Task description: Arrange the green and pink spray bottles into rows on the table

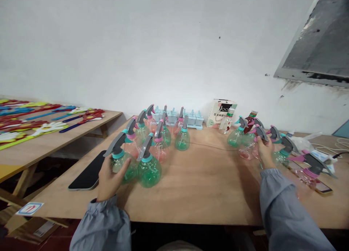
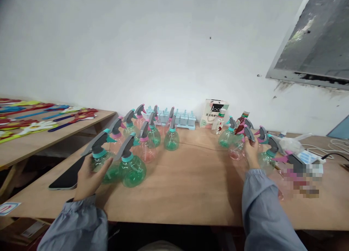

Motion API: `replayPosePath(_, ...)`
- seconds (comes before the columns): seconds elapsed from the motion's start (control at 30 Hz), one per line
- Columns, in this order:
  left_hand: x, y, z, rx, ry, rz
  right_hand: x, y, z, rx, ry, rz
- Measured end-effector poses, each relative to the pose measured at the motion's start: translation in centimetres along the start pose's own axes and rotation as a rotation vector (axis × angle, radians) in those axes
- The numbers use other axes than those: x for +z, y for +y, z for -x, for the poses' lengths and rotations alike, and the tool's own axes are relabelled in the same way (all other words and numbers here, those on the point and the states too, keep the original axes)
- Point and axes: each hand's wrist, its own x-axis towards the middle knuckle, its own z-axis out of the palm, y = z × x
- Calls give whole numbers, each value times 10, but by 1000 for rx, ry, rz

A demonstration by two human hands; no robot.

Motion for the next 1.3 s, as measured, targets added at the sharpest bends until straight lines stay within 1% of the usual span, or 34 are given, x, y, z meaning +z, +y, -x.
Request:
replayPosePath(0.1, 0, 0, 0, -7, -3, -10, 5, 5, -3, -1, -72, -8)
replayPosePath(0.2, 0, -1, 0, -7, -21, -10, 5, 5, -1, 8, -134, 22)
replayPosePath(0.27, 0, -1, 0, -1, -26, -4, 1, 0, 6, 23, -134, 74)
replayPosePath(0.33, 0, -1, 0, -3, -18, -6, -3, -12, 20, -31, -47, 136)
replayPosePath(0.4, 0, 0, 0, 2, -3, -11, -3, -32, 44, -167, 117, 156)
replayPosePath(0.43, 0, 0, 0, 13, 2, -11, 0, -44, 58, -238, 190, 139)
replayPosePath(0.47, 1, 0, 0, 25, 3, -8, 6, -57, 73, -287, 217, 112)
replayPosePath(0.5, 1, 0, 0, 37, 1, -4, 16, -71, 89, -307, 157, 90)
replayPosePath(0.53, 1, 0, 0, 45, -2, -1, 29, -84, 104, -300, 11, 73)
replayPosePath(0.57, 1, -1, 1, 48, -4, 0, 45, -96, 117, -263, -141, 29)
replayPosePath(0.6, 1, -1, 1, 47, -4, -1, 65, -107, 129, -203, -319, -27)
replayPosePath(0.63, 1, -2, 1, 42, -3, -2, 86, -116, 140, -126, -466, -93)
replayPosePath(0.67, 1, -3, 1, 40, -2, -2, 109, -123, 148, -49, -571, -155)
replayPosePath(0.73, 2, -5, 1, 54, -5, 3, 155, -133, 162, 78, -701, -231)
replayPosePath(0.8, 2, -7, 0, 81, -11, 8, 195, -138, 173, 161, -763, -274)
replayPosePath(0.87, 2, -7, 0, 98, -7, 6, 226, -141, 182, 203, -794, -314)
replayPosePath(0.93, 2, -6, 0, 94, 0, 1, 243, -143, 189, 240, -796, -339)
replayPosePath(1.0, 2, -4, 0, 83, 0, 3, 246, -141, 194, 265, -778, -339)
replayPosePath(1.07, 2, -3, 1, 78, -9, 9, 236, -136, 195, 263, -766, -326)
replayPosePath(1.13, 1, -2, 1, 79, -17, 19, 214, -130, 194, 253, -769, -314)
replayPosePath(1.3, 2, -6, 0, 80, -20, 21, 150, -121, 187, 273, -794, -314)
